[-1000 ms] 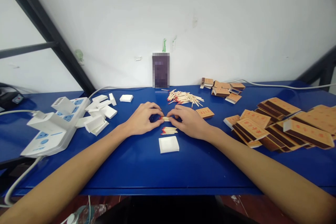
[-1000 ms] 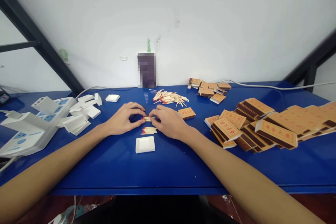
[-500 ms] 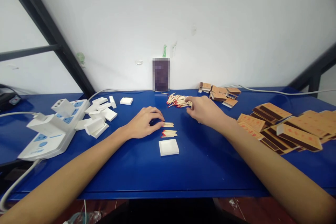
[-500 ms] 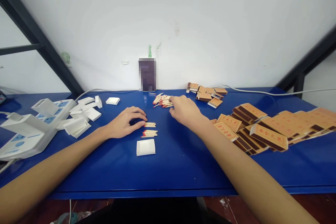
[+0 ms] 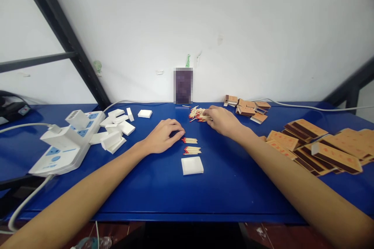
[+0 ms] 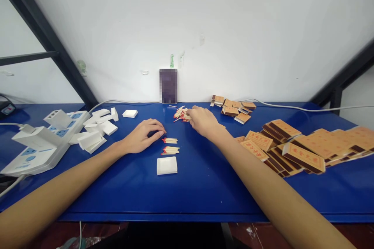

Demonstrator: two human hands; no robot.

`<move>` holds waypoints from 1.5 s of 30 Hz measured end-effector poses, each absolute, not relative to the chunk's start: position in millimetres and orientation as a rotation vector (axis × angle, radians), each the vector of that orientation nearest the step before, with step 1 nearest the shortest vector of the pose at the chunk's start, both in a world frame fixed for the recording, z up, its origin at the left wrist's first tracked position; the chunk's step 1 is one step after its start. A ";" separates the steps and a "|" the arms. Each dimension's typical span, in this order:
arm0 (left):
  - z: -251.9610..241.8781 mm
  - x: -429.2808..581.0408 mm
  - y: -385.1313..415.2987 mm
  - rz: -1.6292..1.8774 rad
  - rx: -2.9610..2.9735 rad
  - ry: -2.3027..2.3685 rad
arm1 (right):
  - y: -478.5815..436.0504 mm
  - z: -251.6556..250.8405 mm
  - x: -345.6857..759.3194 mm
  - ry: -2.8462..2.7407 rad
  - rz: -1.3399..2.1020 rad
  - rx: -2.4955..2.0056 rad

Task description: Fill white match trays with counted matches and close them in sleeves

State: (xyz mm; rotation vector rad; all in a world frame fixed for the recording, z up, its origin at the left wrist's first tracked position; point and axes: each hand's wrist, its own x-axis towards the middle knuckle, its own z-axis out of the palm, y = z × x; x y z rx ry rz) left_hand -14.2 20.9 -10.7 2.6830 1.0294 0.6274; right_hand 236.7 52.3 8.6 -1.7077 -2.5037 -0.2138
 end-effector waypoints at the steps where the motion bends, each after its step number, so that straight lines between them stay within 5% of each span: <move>1: -10.9 -14.3 21.0 0.632 2.684 1.032 | 52.2 7.3 236.7 -2.498 -0.221 -1.702; 15: -13.2 -15.5 22.8 0.598 2.686 1.148 | 30.8 2.7 217.0 -2.520 -0.165 -1.459; 30: -12.1 -13.1 22.8 0.318 2.722 1.237 | 30.3 22.4 246.6 -2.376 -0.236 -1.805; 36: -11.9 -13.1 22.8 0.378 2.724 1.224 | 25.7 27.6 273.0 -2.365 -0.048 -2.185; 45: -12.4 -13.9 22.7 0.403 2.719 1.215 | 8.9 40.9 268.5 -2.515 0.128 -2.138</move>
